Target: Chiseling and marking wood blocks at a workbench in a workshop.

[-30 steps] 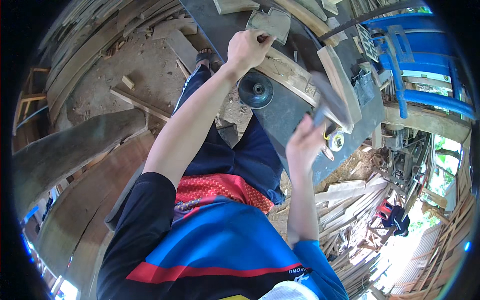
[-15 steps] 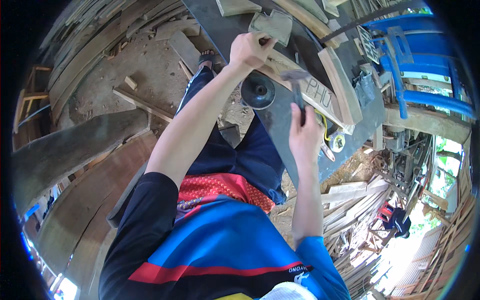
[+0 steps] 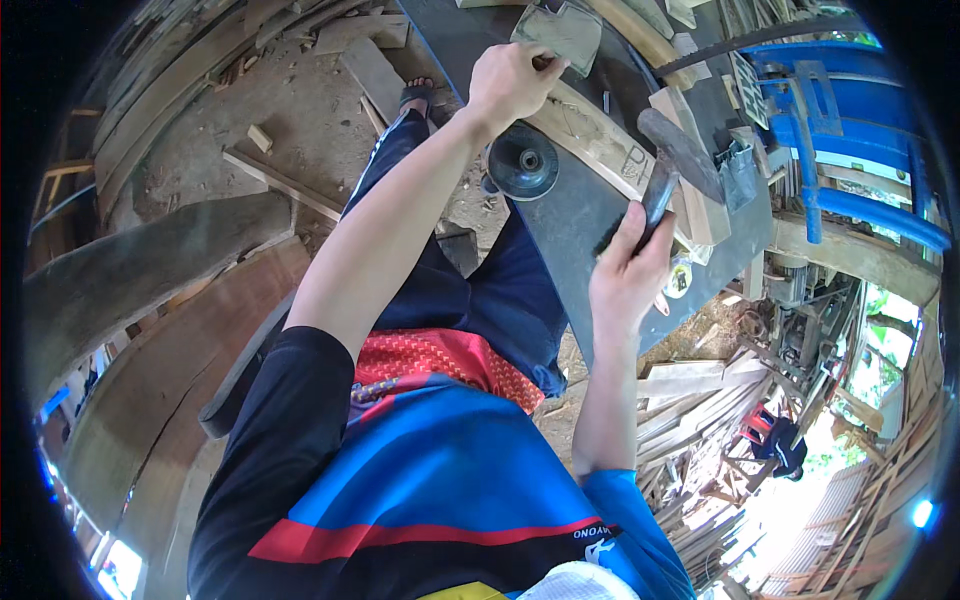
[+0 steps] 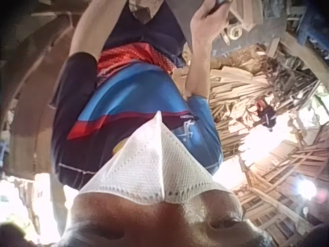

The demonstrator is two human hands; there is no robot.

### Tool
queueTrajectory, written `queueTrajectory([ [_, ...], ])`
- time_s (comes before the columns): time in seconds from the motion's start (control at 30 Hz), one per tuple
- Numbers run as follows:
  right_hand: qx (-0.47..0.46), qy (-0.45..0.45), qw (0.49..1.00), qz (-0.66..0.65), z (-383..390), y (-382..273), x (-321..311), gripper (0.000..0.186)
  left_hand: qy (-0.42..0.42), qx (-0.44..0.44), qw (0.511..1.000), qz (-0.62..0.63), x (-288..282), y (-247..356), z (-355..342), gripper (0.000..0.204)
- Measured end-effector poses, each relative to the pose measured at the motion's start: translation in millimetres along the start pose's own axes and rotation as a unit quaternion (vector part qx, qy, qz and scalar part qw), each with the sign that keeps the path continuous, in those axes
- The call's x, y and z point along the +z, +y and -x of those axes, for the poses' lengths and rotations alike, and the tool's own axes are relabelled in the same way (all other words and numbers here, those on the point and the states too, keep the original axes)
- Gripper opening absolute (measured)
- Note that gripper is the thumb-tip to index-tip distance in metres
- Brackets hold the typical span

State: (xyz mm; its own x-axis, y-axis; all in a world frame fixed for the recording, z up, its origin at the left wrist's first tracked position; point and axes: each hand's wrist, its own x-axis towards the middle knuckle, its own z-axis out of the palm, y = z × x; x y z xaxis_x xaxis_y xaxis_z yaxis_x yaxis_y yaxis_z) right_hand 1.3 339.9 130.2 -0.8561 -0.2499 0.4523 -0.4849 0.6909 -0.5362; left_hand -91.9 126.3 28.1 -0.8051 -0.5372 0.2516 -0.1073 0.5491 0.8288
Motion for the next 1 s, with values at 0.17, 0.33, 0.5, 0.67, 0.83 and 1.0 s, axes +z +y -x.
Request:
queueTrajectory([
  [0.17, -0.047, -0.191, 0.972, 0.128, -11, 15, 23, 0.026, 0.005, 0.011, 0.999, -0.036, -2, -14, -3, 0.034],
  [0.33, 0.032, -0.066, 0.997, 0.009, -1, 2, 1, 0.03, 0.007, 0.02, 1.0, -0.016, 3, -1, -3, 0.034],
  [0.5, 0.038, -0.181, 0.981, 0.063, 3, 15, 35, 0.032, 0.019, 0.038, 0.999, -0.026, -8, -28, -9, 0.036],
  [0.67, 0.04, -0.047, 0.997, -0.044, 2, -5, 13, 0.033, -0.003, 0.03, 0.999, -0.011, 0, -14, -7, 0.038],
  [0.83, 0.063, -0.162, 0.982, 0.08, 12, 24, 30, 0.031, -0.009, 0.046, 0.999, -0.008, -2, -29, -10, 0.036],
  [1.0, 0.069, -0.046, 0.994, -0.069, 2, 0, 0, 0.033, -0.017, 0.031, 0.999, -0.012, -3, -9, -12, 0.036],
])
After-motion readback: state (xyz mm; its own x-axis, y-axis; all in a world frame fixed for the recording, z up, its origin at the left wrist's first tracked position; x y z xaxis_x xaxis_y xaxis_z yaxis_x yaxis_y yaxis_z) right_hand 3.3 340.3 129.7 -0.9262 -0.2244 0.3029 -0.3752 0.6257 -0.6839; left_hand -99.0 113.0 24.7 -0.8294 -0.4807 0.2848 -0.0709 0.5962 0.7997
